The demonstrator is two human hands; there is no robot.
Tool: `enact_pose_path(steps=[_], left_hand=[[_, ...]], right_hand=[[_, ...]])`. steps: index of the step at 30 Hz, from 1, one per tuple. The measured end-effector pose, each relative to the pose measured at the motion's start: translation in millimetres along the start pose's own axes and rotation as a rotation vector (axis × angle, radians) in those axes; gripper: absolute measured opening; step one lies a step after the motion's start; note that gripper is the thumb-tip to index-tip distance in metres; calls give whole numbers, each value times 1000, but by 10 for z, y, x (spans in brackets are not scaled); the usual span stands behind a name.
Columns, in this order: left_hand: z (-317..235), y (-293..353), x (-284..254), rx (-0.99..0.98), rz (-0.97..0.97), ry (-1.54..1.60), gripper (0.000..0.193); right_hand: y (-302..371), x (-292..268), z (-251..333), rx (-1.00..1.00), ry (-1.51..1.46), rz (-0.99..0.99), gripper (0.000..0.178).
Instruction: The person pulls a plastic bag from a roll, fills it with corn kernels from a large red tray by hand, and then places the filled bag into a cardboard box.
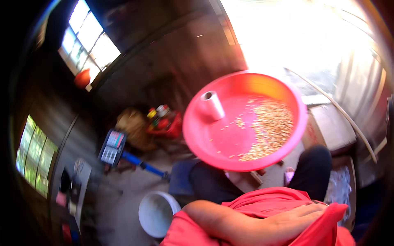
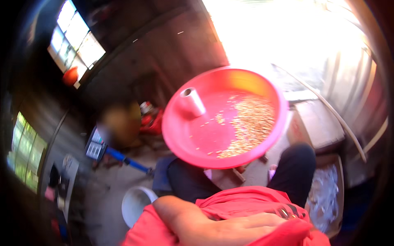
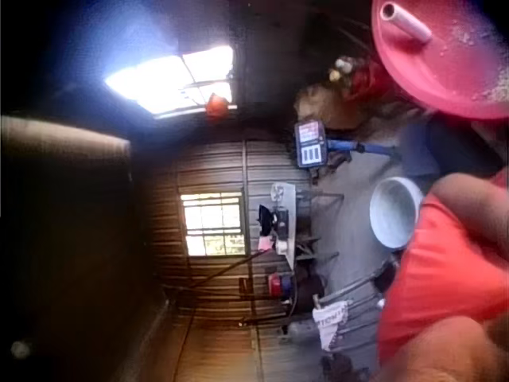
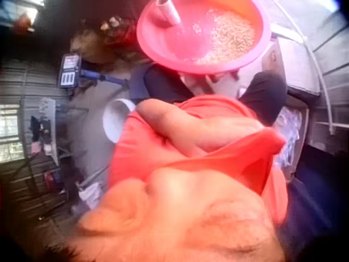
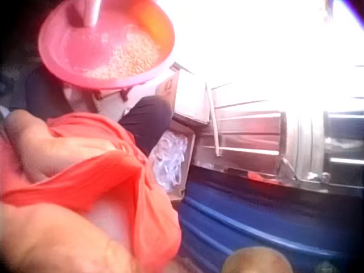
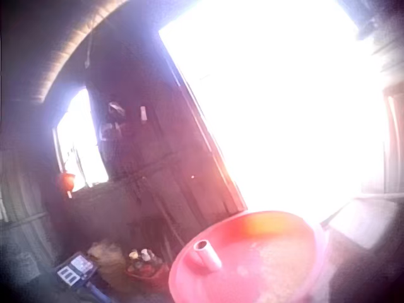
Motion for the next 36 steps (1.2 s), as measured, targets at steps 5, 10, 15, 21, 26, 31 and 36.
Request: enact_pose_path(steps=[5, 10, 15, 21, 26, 31, 36], left_hand=[[-517, -26, -210, 197, 109, 227, 43], [-796, 142, -459, 46, 363, 7, 44], [-880, 420, -1045, 29, 34, -55, 13], [-798, 1192, -2029, -164, -625, -210, 12], [196, 1670, -2690, -579, -766, -383, 14], [1648, 2433, -3510, -816, -828, -308, 43], [2054, 2765, -4323, -860, -1172, -679, 73]], right_hand=[[-23, 319, -539, -52, -5, -55, 39], [305, 189, 301, -66, -194, 70, 38], [538, -94, 489, -56, -254, 70, 42], [546, -169, 640, -133, -322, 83, 53], [376, -102, 467, -49, -322, 100, 48], [494, -533, 683, 39, -247, 274, 36], [65, -1366, 919, 121, -554, -2, 21]])
Point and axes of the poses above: each hand's wrist, its own y-axis away from the middle knuckle, its own x-axis out of the palm, z = x × y, the point moved 10 cm from there along -y, towards the middle knuckle, and after that the axes turned 9 degrees about y, right-handed, at the moved point
